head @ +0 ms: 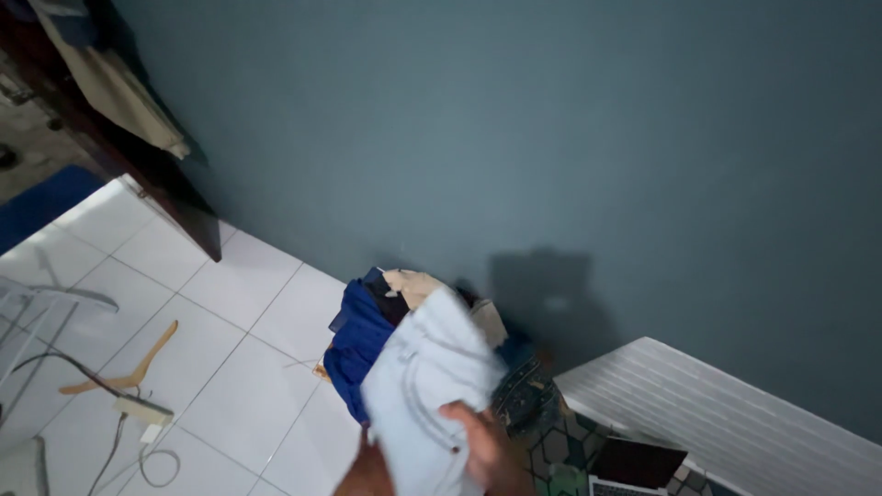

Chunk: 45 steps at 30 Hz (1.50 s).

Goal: Fold a pair of light blue jeans on a bed.

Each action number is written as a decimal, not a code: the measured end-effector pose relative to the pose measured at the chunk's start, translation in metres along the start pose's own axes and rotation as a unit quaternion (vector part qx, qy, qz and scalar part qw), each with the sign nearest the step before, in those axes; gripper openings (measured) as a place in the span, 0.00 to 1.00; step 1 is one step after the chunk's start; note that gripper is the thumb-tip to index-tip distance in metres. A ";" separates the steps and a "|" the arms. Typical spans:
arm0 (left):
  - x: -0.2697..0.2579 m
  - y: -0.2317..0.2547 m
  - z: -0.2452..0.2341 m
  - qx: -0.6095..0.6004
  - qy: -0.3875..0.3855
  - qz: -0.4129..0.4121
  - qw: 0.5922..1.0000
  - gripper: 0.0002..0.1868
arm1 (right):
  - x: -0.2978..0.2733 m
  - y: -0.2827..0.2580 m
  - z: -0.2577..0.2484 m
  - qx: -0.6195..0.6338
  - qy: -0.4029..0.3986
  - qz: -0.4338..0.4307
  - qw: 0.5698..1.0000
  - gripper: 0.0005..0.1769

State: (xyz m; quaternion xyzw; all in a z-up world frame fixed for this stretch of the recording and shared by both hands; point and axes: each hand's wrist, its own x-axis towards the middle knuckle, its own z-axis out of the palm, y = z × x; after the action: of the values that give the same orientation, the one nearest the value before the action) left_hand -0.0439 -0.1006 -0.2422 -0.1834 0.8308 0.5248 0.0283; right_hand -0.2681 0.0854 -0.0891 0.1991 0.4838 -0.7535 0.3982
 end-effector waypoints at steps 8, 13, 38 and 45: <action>0.069 0.279 -0.085 -0.425 -0.048 0.070 0.901 0.38 | -0.035 -0.084 0.047 -0.116 0.009 -0.187 0.975 0.32; 0.091 0.375 -0.105 -0.265 0.110 0.226 0.931 0.43 | -0.057 -0.108 0.104 -0.190 -0.277 -0.414 0.846 0.40; 0.128 0.493 -0.315 -0.515 -0.044 0.351 0.781 0.27 | -0.129 -0.377 -0.140 -0.331 0.126 -0.359 0.864 0.49; 0.161 0.315 -0.152 -0.694 -0.114 -0.059 0.708 0.37 | 0.024 -0.198 -0.149 -0.259 0.090 -0.393 0.877 0.47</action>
State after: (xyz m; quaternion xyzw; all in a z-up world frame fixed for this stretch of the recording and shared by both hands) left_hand -0.2766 -0.1583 0.0582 -0.1381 0.2097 0.9678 0.0183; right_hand -0.4522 0.2506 -0.0607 -0.0510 0.7339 -0.6745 0.0611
